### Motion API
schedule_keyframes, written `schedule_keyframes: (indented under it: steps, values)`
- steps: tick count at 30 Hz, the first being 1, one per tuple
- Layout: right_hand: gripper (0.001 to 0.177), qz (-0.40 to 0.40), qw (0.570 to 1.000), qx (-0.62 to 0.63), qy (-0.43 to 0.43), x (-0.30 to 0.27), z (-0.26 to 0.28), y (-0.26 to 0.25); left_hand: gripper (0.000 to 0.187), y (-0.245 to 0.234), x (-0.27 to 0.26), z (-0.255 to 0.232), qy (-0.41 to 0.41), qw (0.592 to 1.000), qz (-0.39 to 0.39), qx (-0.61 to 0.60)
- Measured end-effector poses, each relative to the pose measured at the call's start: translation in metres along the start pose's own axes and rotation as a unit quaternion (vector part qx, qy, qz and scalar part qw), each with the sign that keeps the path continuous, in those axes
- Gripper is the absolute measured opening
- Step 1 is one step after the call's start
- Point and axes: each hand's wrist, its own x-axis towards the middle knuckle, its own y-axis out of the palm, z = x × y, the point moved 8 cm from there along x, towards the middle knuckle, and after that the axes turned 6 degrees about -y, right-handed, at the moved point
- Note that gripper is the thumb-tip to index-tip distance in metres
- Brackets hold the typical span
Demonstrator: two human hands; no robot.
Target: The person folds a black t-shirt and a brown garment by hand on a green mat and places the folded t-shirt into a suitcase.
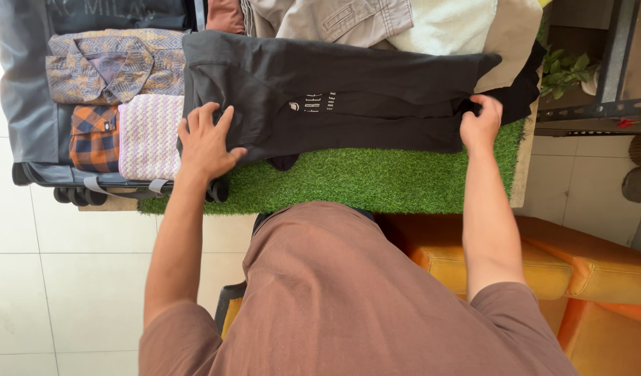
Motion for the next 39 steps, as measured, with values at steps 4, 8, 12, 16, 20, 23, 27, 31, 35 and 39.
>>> schedule_keyframes:
  steps: [4,8,12,16,20,23,27,31,35,39]
  values:
    - [0.038,-0.047,0.955,0.152,0.25,-0.036,-0.054,0.02,0.08,0.005,-0.019,0.028,-0.075,0.984,-0.096,-0.129]
    - [0.051,0.014,0.927,0.163,0.338,-0.066,-0.088,0.042,0.077,0.024,-0.034,0.065,-0.196,0.95,-0.139,-0.2]
    - [0.056,0.038,0.912,0.202,0.356,-0.07,-0.096,0.048,0.072,0.04,-0.036,0.085,-0.348,0.908,-0.04,-0.23]
    - [0.063,0.078,0.863,0.267,0.421,-0.073,-0.096,0.062,0.08,0.044,-0.024,0.087,-0.404,0.885,0.032,-0.231]
    - [0.074,0.063,0.84,0.33,0.427,-0.073,-0.091,0.067,0.086,0.034,-0.013,0.075,-0.375,0.917,0.002,-0.136]
    - [0.075,0.06,0.816,0.327,0.473,-0.071,-0.086,0.063,0.106,0.034,-0.009,0.071,-0.393,0.915,0.018,-0.094]
    - [0.068,0.051,0.804,0.337,0.487,-0.064,-0.088,0.063,0.11,0.035,-0.01,0.067,-0.419,0.905,0.024,-0.068]
    - [0.044,0.084,0.819,0.392,0.411,-0.048,-0.093,0.07,0.089,0.039,-0.01,0.073,-0.435,0.899,0.042,-0.04]
    - [0.031,0.07,0.794,0.474,0.374,-0.045,-0.093,0.066,0.063,0.048,-0.005,0.081,-0.393,0.917,0.044,-0.047]
    - [0.027,0.091,0.78,0.488,0.382,-0.058,-0.09,0.064,0.044,0.042,-0.007,0.093,-0.328,0.929,-0.023,-0.171]
